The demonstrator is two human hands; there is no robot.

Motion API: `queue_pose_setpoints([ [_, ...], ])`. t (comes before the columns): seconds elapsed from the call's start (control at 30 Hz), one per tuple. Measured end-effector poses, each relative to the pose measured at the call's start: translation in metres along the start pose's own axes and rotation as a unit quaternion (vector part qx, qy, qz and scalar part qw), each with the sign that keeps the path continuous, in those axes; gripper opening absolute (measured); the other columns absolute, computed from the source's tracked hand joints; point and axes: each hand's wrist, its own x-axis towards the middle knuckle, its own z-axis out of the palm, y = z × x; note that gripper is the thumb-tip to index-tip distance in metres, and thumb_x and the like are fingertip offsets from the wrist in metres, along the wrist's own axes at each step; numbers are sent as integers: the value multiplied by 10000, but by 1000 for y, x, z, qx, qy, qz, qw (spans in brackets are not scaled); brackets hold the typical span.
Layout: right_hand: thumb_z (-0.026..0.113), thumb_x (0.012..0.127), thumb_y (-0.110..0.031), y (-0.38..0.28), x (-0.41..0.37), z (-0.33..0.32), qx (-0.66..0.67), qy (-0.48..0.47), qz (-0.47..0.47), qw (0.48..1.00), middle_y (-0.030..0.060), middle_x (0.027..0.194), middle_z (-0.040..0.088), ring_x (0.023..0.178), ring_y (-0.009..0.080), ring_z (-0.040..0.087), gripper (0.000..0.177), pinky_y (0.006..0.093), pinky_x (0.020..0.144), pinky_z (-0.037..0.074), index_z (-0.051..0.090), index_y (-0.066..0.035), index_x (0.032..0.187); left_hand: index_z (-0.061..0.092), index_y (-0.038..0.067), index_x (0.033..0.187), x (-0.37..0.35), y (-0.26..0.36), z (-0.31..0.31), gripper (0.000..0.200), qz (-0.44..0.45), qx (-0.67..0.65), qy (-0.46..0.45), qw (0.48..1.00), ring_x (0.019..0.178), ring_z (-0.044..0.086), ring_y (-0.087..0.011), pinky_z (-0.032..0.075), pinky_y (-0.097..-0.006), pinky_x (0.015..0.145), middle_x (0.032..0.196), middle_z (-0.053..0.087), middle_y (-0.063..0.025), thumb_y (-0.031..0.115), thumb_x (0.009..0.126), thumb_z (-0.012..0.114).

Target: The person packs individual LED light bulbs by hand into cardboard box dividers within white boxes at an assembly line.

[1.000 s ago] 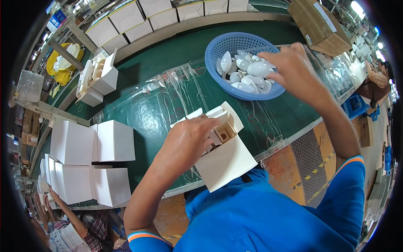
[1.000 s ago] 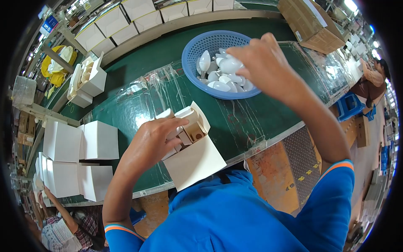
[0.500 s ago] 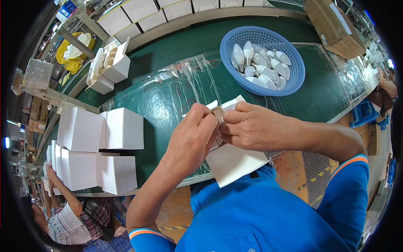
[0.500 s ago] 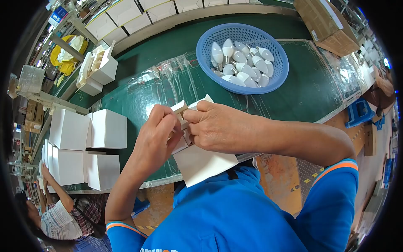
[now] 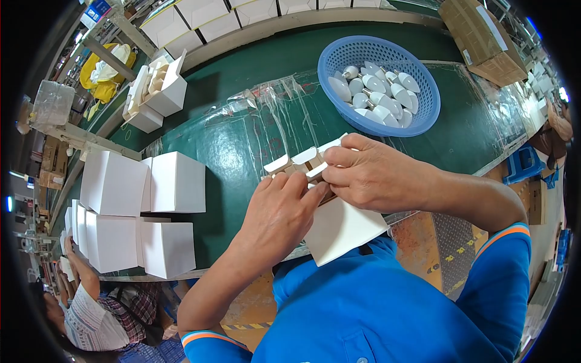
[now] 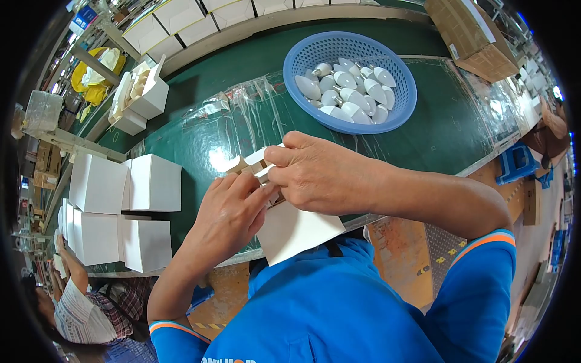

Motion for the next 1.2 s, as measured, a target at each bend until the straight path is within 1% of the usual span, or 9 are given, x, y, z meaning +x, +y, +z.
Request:
queue_pose_setpoints([
  [0.23,604,765,-161,2,-5,1,24,-10,2,1000,-9,719,635,952,175,528,167,306,778,424,705,-80,660,645,55,1068,7,0,6,283,-2,70,-48,996,878,579,-269,468,-404,713,869,542,-108,77,789,609],
  [0.3,612,766,-170,1,-4,2,26,-20,2,999,-14,716,630,950,168,527,165,306,777,416,704,-89,654,649,47,1102,2,-1,4,318,-23,17,-45,999,877,578,-268,467,-407,741,866,542,-113,70,786,616],
  [0.43,621,766,-176,-5,6,1,18,-49,15,999,-29,723,628,936,159,523,149,307,772,406,705,-105,665,661,39,1070,-9,-3,-3,297,-21,11,-28,999,896,575,-270,466,-400,792,872,551,-111,66,776,636],
  [0.53,621,775,-180,-8,13,11,-37,-23,7,999,-43,731,624,933,149,513,135,303,777,385,722,-123,706,644,85,1133,-14,-8,-2,388,4,13,2,1000,907,566,-279,462,-408,853,887,541,-85,86,752,718],
  [0.6,618,781,-179,-12,17,9,-57,-83,22,995,-34,763,629,951,155,507,136,315,808,357,741,-128,751,644,81,1124,-13,-9,-1,385,7,19,2,1000,913,562,-282,455,-407,870,897,547,-89,123,752,735],
  [0.8,624,773,-184,-23,26,11,-71,-139,73,985,6,821,640,970,178,508,144,350,855,314,757,-129,779,658,58,1073,-10,-7,-11,356,-11,-33,-14,999,903,572,-288,458,-415,871,900,564,-95,137,739,753],
  [0.93,621,779,-193,-19,36,10,-44,-165,75,982,-7,718,630,899,172,520,146,342,847,314,747,-150,718,665,48,1046,-11,-12,-7,354,-1,-28,-12,1000,893,585,-290,464,-417,866,887,578,-96,146,721,767],
  [1.03,610,769,-178,-23,41,4,-63,-220,64,971,-32,750,604,930,160,505,133,351,908,315,733,-153,727,671,45,1022,-12,-13,-5,340,1,-31,8,999,893,594,-290,468,-417,865,880,590,-95,145,713,770],
  [1.2,606,765,-206,-19,29,24,-101,-112,-9,988,-11,663,620,867,171,520,159,331,856,316,731,-171,673,671,44,1013,-13,-13,-3,340,5,-19,18,1000,899,595,-292,469,-413,868,894,591,-96,137,702,771],
])
